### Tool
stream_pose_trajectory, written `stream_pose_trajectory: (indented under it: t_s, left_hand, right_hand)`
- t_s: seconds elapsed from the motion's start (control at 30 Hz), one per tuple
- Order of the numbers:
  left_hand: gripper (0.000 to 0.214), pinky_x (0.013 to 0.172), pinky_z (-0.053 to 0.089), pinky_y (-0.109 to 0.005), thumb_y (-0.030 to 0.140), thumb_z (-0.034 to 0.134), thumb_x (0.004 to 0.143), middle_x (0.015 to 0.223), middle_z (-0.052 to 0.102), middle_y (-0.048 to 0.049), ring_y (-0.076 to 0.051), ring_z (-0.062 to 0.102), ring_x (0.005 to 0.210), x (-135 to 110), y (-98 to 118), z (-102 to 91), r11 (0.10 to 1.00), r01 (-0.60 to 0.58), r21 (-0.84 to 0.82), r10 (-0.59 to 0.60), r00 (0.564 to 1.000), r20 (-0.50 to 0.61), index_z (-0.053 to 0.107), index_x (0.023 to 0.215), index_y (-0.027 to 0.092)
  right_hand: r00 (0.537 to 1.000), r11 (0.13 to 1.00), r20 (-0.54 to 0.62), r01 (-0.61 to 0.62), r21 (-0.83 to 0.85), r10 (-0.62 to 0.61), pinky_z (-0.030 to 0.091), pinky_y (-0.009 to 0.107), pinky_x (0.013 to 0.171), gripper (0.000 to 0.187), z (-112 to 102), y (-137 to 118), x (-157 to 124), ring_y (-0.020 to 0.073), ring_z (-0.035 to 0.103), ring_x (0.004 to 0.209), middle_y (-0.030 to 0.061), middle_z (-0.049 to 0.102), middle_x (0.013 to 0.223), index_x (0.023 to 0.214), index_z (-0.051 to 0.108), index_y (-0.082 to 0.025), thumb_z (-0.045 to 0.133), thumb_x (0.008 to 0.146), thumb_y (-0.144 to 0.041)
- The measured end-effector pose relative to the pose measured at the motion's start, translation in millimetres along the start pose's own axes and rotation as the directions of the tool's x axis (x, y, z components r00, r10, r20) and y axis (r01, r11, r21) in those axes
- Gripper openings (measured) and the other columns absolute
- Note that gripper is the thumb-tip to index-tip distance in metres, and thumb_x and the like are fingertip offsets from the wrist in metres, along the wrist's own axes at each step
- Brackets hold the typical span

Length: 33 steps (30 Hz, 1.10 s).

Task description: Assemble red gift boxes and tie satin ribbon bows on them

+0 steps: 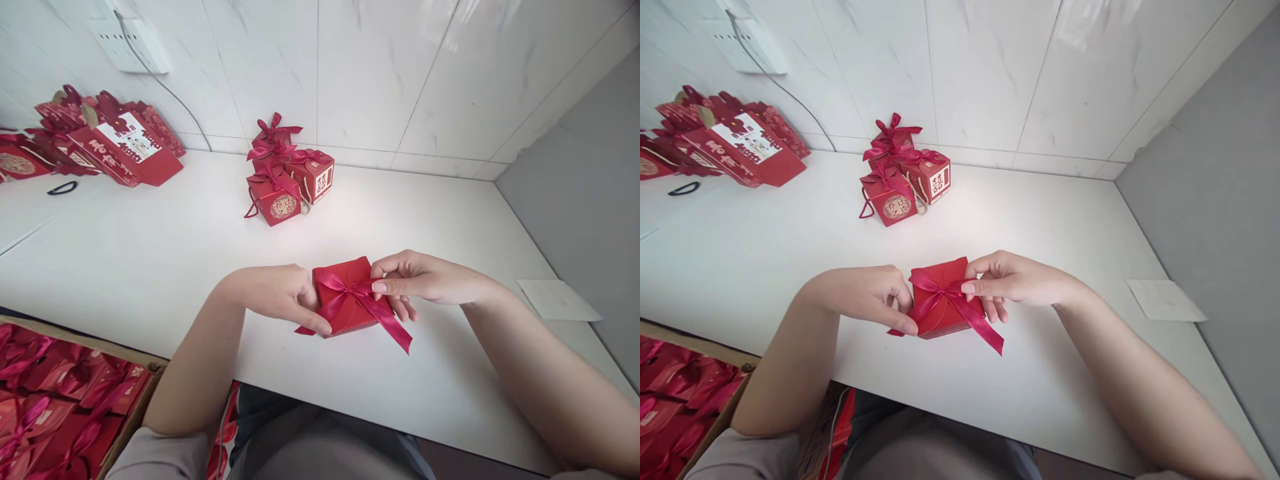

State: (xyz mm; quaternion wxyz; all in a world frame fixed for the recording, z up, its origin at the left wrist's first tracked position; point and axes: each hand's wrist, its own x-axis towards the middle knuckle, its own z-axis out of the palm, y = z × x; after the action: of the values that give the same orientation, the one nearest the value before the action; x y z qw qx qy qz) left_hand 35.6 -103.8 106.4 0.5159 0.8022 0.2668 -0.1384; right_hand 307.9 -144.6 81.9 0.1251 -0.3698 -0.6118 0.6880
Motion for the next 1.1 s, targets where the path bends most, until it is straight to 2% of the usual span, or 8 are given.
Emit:
stream_pose_trajectory:
  t_s: [0.1, 0.27, 0.43, 0.63, 0.87, 1.1]
  left_hand:
    - [0.039, 0.046, 0.030, -0.025, 0.049, 0.068, 0.079, 0.054, 0.055, 0.0000, -0.008, 0.040, 0.048, 4, 3, 1.9, 0.995, -0.084, -0.057, 0.085, 0.996, 0.023, 0.068, 0.059, 0.016]
    - [0.030, 0.055, 0.040, -0.024, 0.044, 0.063, 0.086, 0.067, 0.066, -0.0045, -0.013, 0.055, 0.061, 1, 2, -3.0, 0.979, -0.142, -0.145, 0.153, 0.986, 0.061, 0.079, 0.085, 0.018]
    - [0.025, 0.051, 0.036, -0.023, 0.038, 0.064, 0.086, 0.062, 0.064, -0.0017, -0.010, 0.049, 0.055, 5, -1, -2.6, 0.985, -0.138, -0.106, 0.145, 0.987, 0.070, 0.079, 0.081, 0.019]
    - [0.024, 0.048, 0.034, -0.024, 0.038, 0.069, 0.081, 0.057, 0.060, 0.0001, -0.009, 0.044, 0.051, 7, -4, -2.6, 0.989, -0.123, -0.086, 0.131, 0.987, 0.094, 0.077, 0.072, 0.018]
    - [0.019, 0.054, 0.042, -0.021, 0.034, 0.071, 0.079, 0.069, 0.071, -0.0022, -0.011, 0.057, 0.061, 15, -9, -0.3, 0.986, -0.120, -0.113, 0.137, 0.978, 0.157, 0.078, 0.076, 0.017]
    - [0.015, 0.063, 0.046, -0.019, 0.029, 0.075, 0.073, 0.069, 0.070, 0.0000, -0.011, 0.060, 0.065, 18, -8, 3.9, 0.992, -0.040, -0.120, 0.062, 0.981, 0.186, 0.073, 0.071, 0.015]
  right_hand:
    - [1.000, 1.000, 0.002, -0.002, 0.007, 0.002, 0.048, 0.022, 0.052, 0.034, -1, 2, 3, 0.0093, 0.056, 0.049, -0.0024, 0.062, 0.057, 0.080, 0.058, -0.016, 0.065, 0.088, -0.049]
    - [1.000, 1.000, 0.014, -0.001, -0.015, 0.001, 0.046, 0.024, 0.054, 0.037, -1, -1, 1, 0.0093, 0.054, 0.052, -0.0022, 0.060, 0.058, 0.076, 0.056, -0.016, 0.063, 0.089, -0.050]
    - [0.999, 0.998, -0.019, 0.029, -0.060, -0.031, 0.043, 0.024, 0.057, 0.037, -3, -3, -2, 0.0092, 0.052, 0.055, -0.0025, 0.059, 0.061, 0.072, 0.054, -0.016, 0.062, 0.090, -0.048]
    - [0.999, 0.997, -0.003, 0.041, -0.061, -0.041, 0.044, 0.024, 0.058, 0.036, -3, -2, -2, 0.0099, 0.054, 0.055, -0.0015, 0.060, 0.061, 0.071, 0.057, -0.016, 0.061, 0.092, -0.045]
    - [0.998, 0.991, -0.057, 0.031, -0.128, -0.039, 0.043, 0.023, 0.051, 0.036, 0, 1, 2, 0.0103, 0.054, 0.049, -0.0022, 0.059, 0.053, 0.067, 0.055, -0.016, 0.060, 0.091, -0.043]
    - [0.995, 0.984, -0.052, 0.079, -0.160, -0.089, 0.042, 0.021, 0.049, 0.030, 5, 0, 3, 0.0094, 0.053, 0.048, -0.0032, 0.058, 0.053, 0.068, 0.057, -0.016, 0.065, 0.088, -0.037]
